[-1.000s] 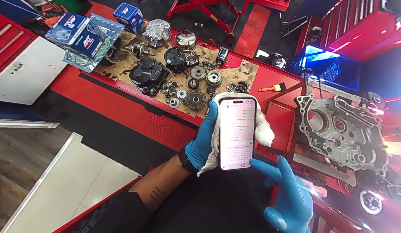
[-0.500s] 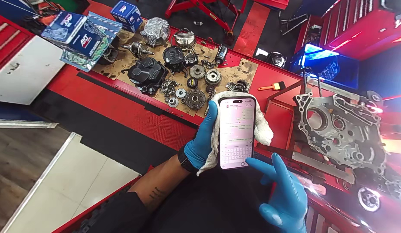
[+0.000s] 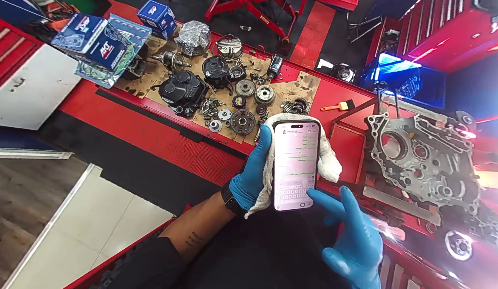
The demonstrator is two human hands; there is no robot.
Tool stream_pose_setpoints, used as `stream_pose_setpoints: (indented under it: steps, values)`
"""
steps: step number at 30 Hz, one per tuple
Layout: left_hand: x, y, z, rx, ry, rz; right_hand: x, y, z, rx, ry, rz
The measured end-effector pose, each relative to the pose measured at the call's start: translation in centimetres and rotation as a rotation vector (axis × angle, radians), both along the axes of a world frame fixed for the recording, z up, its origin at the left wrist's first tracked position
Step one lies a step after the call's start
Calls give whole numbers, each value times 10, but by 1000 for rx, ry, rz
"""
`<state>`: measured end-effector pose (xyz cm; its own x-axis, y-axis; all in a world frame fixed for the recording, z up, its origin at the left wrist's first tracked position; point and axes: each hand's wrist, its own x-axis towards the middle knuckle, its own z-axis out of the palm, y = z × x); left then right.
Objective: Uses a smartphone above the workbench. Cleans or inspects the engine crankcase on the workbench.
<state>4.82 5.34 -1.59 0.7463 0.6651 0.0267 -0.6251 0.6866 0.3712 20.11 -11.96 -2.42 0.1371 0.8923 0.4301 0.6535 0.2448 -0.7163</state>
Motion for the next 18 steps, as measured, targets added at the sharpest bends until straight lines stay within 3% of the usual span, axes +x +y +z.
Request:
stream_pose_setpoints:
  steps: [4, 13, 18]
  values:
    - [-1, -1, 1, 4, 6, 15, 0, -1, -1, -8, 18, -5]
    - [3, -5, 1, 30, 78, 11, -24, 15, 8, -23, -77, 191]
    - [0, -5, 2, 41, 89, 41, -23, 15, 8, -22, -92, 174]
